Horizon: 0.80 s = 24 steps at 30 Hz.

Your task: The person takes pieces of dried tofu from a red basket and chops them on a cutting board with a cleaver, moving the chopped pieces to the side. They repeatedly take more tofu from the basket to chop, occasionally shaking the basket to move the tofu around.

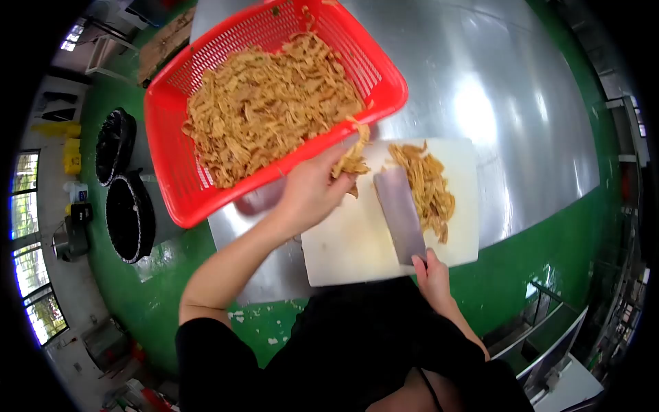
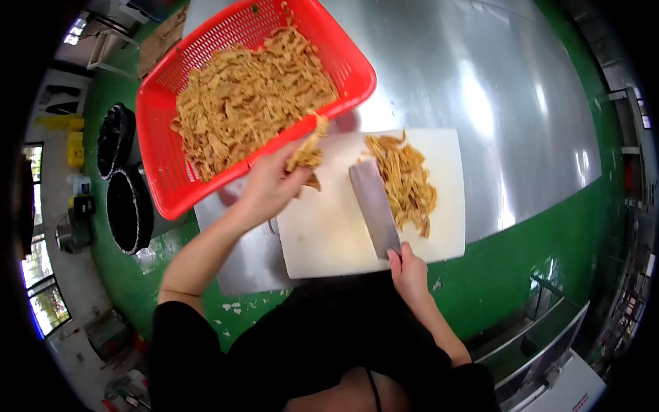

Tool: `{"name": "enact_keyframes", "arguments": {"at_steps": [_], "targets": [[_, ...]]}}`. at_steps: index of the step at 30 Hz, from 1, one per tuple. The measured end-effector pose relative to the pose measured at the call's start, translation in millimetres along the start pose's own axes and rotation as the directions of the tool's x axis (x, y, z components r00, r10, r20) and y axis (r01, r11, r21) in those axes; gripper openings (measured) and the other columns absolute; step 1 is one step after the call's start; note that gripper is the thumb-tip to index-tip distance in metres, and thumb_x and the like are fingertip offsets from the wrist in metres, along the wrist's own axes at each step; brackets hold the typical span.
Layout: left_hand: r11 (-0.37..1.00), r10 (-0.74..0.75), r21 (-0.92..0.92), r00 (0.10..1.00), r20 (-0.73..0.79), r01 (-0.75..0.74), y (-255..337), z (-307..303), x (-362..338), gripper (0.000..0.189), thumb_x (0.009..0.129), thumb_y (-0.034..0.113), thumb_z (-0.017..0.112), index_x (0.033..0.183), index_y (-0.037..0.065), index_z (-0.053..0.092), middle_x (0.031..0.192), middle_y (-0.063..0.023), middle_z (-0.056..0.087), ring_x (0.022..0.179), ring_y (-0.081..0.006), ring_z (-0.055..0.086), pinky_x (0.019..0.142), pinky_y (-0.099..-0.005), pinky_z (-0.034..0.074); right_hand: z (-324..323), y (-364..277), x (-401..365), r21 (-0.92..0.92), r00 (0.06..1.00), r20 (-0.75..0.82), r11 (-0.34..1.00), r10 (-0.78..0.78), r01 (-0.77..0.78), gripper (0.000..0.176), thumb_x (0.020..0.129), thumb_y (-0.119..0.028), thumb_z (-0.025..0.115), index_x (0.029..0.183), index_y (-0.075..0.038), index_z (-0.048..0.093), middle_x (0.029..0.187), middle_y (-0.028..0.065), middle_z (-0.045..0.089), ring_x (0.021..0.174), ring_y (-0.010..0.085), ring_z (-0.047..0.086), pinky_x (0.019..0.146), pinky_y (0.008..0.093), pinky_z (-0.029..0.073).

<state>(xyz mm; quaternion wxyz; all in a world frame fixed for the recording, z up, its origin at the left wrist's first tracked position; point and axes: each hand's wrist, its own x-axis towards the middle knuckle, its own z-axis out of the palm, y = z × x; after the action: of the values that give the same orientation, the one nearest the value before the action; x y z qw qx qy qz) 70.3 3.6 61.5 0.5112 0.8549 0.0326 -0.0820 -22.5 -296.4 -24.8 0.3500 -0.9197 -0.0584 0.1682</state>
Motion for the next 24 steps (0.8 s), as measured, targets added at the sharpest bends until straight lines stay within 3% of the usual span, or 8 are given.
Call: {"name": "enact_keyframes", "arguments": {"at_steps": [3, 6, 9, 13, 14, 17, 21, 24], "targets": [[0.927, -0.170, 0.348, 0.984, 0.049, 0.142, -55.1, 71.4, -13.1, 0.037, 0.081, 0.021, 0.066, 0.111, 0.002, 0.055, 0.086, -0.0121, 0.062, 0.077, -0.0242, 0.063, 0.067, -0.0335, 0.050, -2.8, -11.9, -15.6, -0.009, 0.997, -0.058, 0.999, 0.045, -0.046, 0.019, 0.091, -0.019, 0.053, 0.086, -0.001, 0.047, 0.062, 0.0226, 0.057, 0.059, 0.0441, 0.055, 0.052, 0.0498, 0.042], [0.862, -0.110, 0.487, 0.990, -0.088, 0.139, -78.6, 94.1, -52.2, 0.042, 0.076, 0.027, 0.071, 0.109, 0.005, 0.056, 0.095, -0.0119, 0.059, 0.084, -0.0283, 0.061, 0.070, -0.0367, 0.050, -12.3, -18.2, -17.6, -0.078, 0.995, -0.097, 0.996, 0.023, -0.031, 0.017, 0.092, -0.017, 0.052, 0.086, -0.002, 0.047, 0.062, 0.0217, 0.057, 0.059, 0.0430, 0.056, 0.052, 0.0492, 0.043], [0.879, -0.059, 0.446, 0.968, -0.245, 0.166, -89.1, 97.4, -71.5, 0.040, 0.074, 0.025, 0.072, 0.105, 0.006, 0.057, 0.097, -0.0094, 0.057, 0.085, -0.0272, 0.060, 0.068, -0.0368, 0.050, -22.3, -36.2, -11.8, -0.174, 1.000, -0.028, 0.985, -0.013, 0.008, 0.015, 0.092, -0.015, 0.051, 0.086, -0.002, 0.046, 0.062, 0.0205, 0.057, 0.059, 0.0416, 0.056, 0.053, 0.0491, 0.043], [0.856, 0.317, 0.509, 0.868, -0.381, -0.089, -89.2, 113.1, -42.8, 0.031, 0.073, 0.020, 0.071, 0.098, 0.004, 0.060, 0.095, -0.0099, 0.058, 0.095, -0.0279, 0.056, 0.080, -0.0371, 0.045, -21.7, -58.1, 8.9, -0.318, 0.992, 0.050, 0.940, -0.115, 0.125, 0.015, 0.091, -0.015, 0.051, 0.087, -0.002, 0.045, 0.064, 0.0191, 0.058, 0.058, 0.0397, 0.058, 0.054, 0.0498, 0.044], [0.869, 0.339, 0.482, 0.846, -0.411, -0.114, -92.9, 118.6, -30.8, 0.027, 0.072, 0.017, 0.071, 0.094, 0.004, 0.062, 0.094, -0.0094, 0.057, 0.093, -0.0272, 0.054, 0.082, -0.0375, 0.042, -21.2, -60.2, 10.3, -0.324, 0.993, 0.055, 0.939, -0.105, 0.117, 0.014, 0.091, -0.015, 0.051, 0.086, -0.002, 0.045, 0.064, 0.0194, 0.058, 0.059, 0.0408, 0.057, 0.054, 0.0504, 0.044], [0.830, 0.305, 0.548, 0.906, -0.294, -0.102, -96.4, 119.3, -9.9, 0.024, 0.068, 0.015, 0.069, 0.089, 0.005, 0.063, 0.090, -0.0088, 0.057, 0.089, -0.0259, 0.053, 0.078, -0.0366, 0.041, -21.7, -65.9, 11.3, -0.382, 0.992, 0.109, 0.919, -0.057, 0.095, 0.014, 0.090, -0.015, 0.051, 0.086, -0.003, 0.045, 0.066, 0.0197, 0.059, 0.059, 0.0417, 0.057, 0.054, 0.0507, 0.044], [0.823, 0.379, 0.523, 0.900, -0.215, -0.222, -109.1, 118.4, -10.4, 0.021, 0.063, 0.011, 0.066, 0.084, 0.005, 0.064, 0.086, -0.0089, 0.058, 0.085, -0.0258, 0.052, 0.078, -0.0381, 0.039, -26.9, -66.7, 2.4, -0.470, 0.981, 0.194, 0.879, 0.012, 0.083, 0.013, 0.090, -0.014, 0.049, 0.087, -0.002, 0.045, 0.067, 0.0194, 0.060, 0.059, 0.0395, 0.059, 0.054, 0.0490, 0.046], [0.856, 0.366, 0.484, 0.874, -0.319, -0.182, -104.8, 119.1, -16.8, 0.017, 0.064, 0.010, 0.066, 0.080, 0.005, 0.064, 0.082, -0.0088, 0.058, 0.084, -0.0255, 0.052, 0.077, -0.0384, 0.039, -20.2, -63.8, 3.0, -0.480, 0.973, 0.227, 0.873, 0.030, 0.085, 0.011, 0.088, -0.012, 0.048, 0.087, -0.002, 0.044, 0.067, 0.0200, 0.060, 0.059, 0.0400, 0.059, 0.055, 0.0495, 0.047]]}}
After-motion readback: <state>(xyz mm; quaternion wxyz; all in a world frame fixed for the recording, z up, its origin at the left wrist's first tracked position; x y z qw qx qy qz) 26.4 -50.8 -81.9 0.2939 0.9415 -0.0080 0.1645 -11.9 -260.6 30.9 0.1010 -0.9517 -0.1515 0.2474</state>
